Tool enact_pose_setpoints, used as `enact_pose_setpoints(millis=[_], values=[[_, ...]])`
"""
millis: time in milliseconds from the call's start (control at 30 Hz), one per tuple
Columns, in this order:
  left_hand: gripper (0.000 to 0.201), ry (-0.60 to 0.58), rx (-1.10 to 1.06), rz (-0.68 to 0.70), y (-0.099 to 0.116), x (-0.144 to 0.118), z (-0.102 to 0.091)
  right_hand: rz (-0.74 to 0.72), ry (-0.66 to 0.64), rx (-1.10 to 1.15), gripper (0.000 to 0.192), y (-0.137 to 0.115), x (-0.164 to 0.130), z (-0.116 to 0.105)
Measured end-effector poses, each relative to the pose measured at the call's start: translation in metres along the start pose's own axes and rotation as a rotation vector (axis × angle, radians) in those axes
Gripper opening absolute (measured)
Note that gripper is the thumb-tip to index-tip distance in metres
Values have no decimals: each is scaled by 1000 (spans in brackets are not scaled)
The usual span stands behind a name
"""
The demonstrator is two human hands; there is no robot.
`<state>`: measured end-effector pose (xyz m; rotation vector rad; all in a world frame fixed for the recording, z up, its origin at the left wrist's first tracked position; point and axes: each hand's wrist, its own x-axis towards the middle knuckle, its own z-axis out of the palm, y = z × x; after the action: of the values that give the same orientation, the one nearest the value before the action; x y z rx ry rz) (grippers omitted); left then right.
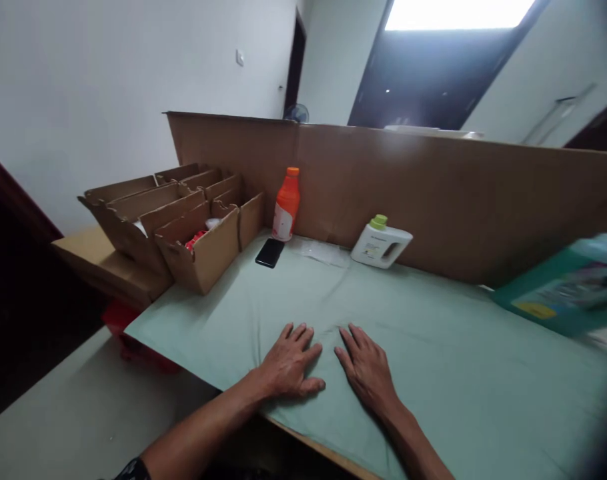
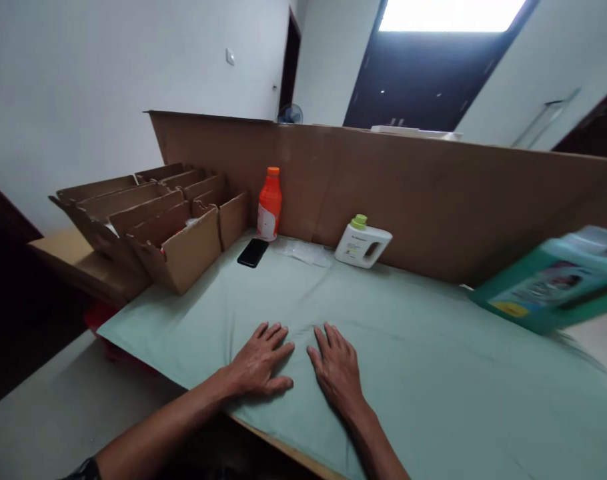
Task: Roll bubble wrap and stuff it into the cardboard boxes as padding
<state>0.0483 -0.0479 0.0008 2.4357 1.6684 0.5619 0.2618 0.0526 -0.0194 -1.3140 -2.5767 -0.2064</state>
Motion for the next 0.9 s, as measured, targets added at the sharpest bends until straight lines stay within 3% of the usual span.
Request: enact_pose_setpoints(millis=[133,233,300,367,433,533,633,700,800,900], values=[[68,91,-121,-3,-3,1,9,-33,63,-5,47,11,-1,13],[63,349,-143,-112,-22,-6,4,-51,78,12,50,15,-1,16],[63,624,-72,-287,-47,-20,-16,-54,83,25,51,16,0,17],[66,905,75,-521,-79,-38,-50,-56,87,33,50,17,0,18],[73,1052,231,-660,-111,-56,-91,-59,91,36,50,17,-1,17],[79,1023,275,-729,-148,-68,-143,-48,94,30,49,15,-2,14],[80,1001,190,-746,-164,-62,-162,-29,82,22,47,11,-3,10],[84,1052,160,-720,-160,-57,-154,-26,73,22,46,9,-4,9],[87,1116,240,-593,-136,-57,-126,-23,55,21,48,9,-6,9],[66,986,253,-372,-114,-58,-99,-21,6,20,49,18,-3,4]])
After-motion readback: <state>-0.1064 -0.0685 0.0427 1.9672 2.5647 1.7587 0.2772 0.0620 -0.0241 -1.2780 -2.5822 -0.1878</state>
